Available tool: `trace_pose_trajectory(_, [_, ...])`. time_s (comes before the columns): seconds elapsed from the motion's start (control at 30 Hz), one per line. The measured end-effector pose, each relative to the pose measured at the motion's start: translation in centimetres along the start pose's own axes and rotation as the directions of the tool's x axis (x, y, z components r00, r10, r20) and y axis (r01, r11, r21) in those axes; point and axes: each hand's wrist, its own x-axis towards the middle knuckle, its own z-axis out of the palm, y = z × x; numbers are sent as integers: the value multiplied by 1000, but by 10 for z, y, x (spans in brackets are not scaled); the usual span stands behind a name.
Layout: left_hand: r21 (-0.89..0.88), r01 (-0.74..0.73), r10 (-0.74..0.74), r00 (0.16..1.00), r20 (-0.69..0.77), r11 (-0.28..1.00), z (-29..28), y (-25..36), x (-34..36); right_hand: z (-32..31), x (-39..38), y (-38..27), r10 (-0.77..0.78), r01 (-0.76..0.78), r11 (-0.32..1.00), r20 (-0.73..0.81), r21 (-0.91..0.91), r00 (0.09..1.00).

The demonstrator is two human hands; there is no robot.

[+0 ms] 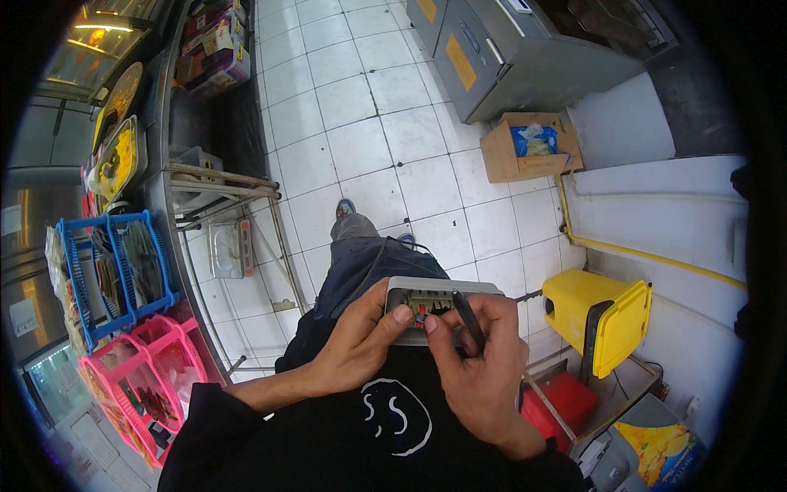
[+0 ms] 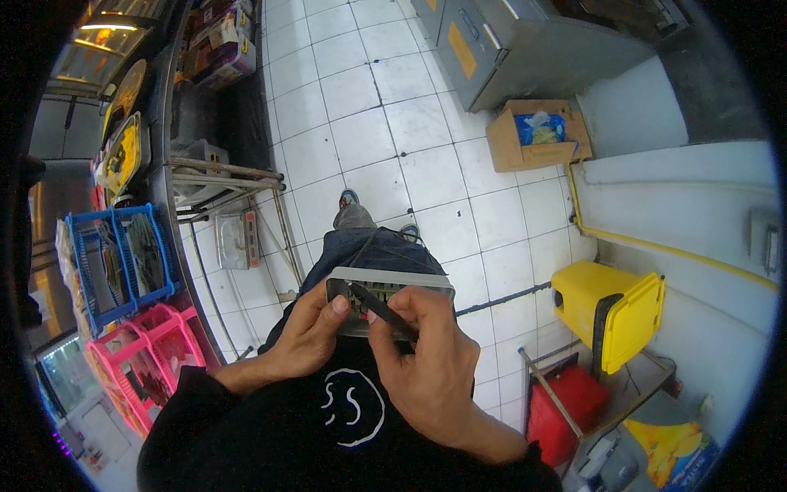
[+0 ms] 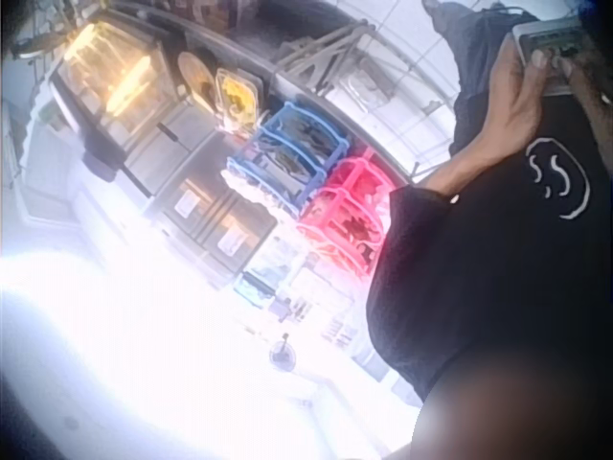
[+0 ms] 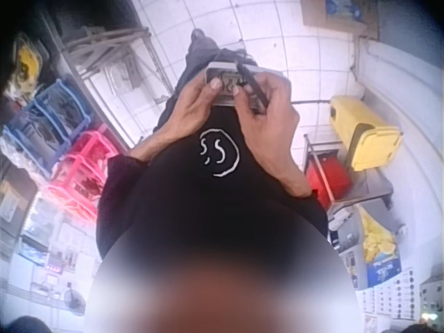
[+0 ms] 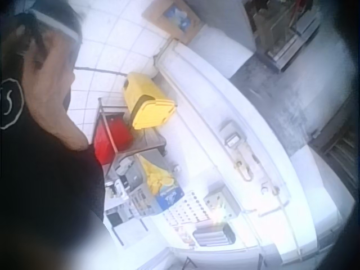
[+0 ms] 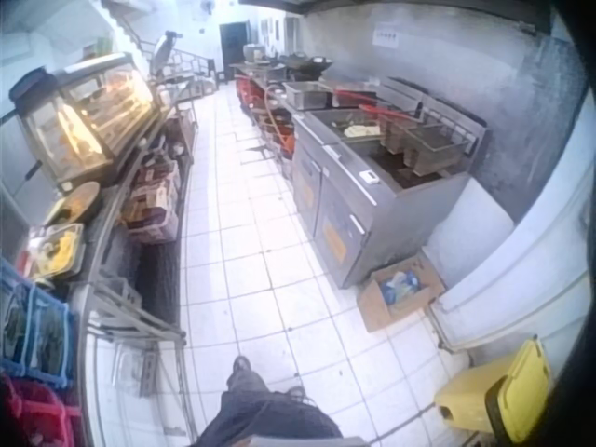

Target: The person holds a small grey plastic housing containing a circuit board and uses a black pen-like tool to press and adjust internal components. The person repeatedly repositions the housing and applies pressure to different points inside the assembly.

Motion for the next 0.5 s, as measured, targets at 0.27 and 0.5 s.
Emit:
trace_pose_trajectory(0.27, [-68,43,-41,998,38,997,-4,-1,0,-3,-1,1,42,-45,997,37,69,998])
trace_pose_trajectory(0.5, [-10,30,-30,999,25,999,-4,-1,1,-4,-1,3,47,-49,995,28,92,999])
